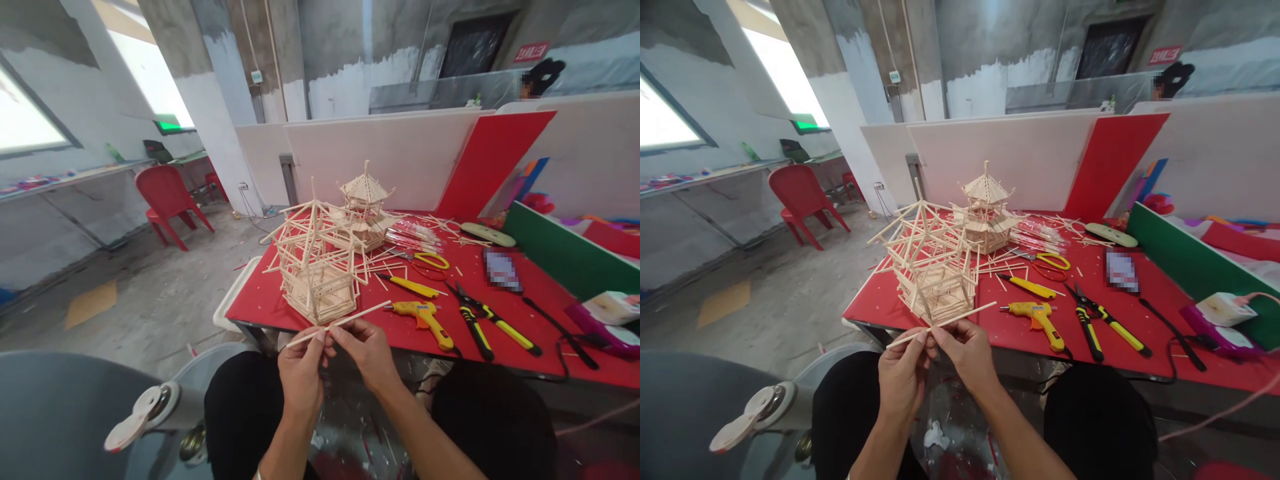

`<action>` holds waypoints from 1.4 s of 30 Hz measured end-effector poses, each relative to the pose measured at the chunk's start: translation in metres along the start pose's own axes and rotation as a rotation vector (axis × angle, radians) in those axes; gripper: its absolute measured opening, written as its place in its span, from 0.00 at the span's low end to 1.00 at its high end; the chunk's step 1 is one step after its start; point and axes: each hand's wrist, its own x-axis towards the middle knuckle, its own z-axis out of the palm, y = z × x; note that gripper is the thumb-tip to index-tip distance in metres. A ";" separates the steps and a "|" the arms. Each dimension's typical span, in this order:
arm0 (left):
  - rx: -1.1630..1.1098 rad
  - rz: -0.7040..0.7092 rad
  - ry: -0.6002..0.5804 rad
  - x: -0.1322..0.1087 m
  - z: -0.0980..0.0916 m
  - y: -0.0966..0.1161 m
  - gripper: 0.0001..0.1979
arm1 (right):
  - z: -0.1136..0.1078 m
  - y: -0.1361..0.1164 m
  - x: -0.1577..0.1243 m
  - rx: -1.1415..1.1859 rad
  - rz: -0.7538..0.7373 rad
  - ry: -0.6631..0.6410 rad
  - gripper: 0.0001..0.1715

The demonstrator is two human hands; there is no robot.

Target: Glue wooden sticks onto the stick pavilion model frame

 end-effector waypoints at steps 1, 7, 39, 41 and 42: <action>0.001 -0.005 -0.011 -0.002 0.001 0.000 0.10 | -0.001 -0.001 -0.001 0.000 -0.002 0.016 0.12; 0.025 -0.021 -0.060 -0.013 0.005 0.003 0.09 | -0.010 0.000 -0.010 0.013 -0.014 0.015 0.12; 0.299 -0.034 -0.281 -0.002 0.056 -0.030 0.15 | -0.235 -0.065 -0.002 -1.604 0.268 0.626 0.44; 0.293 -0.024 -0.264 0.000 0.059 -0.029 0.15 | -0.260 -0.062 0.001 -1.674 0.447 0.505 0.41; 0.290 -0.018 -0.248 0.001 0.060 -0.029 0.15 | -0.267 -0.060 0.003 -1.699 0.476 0.447 0.39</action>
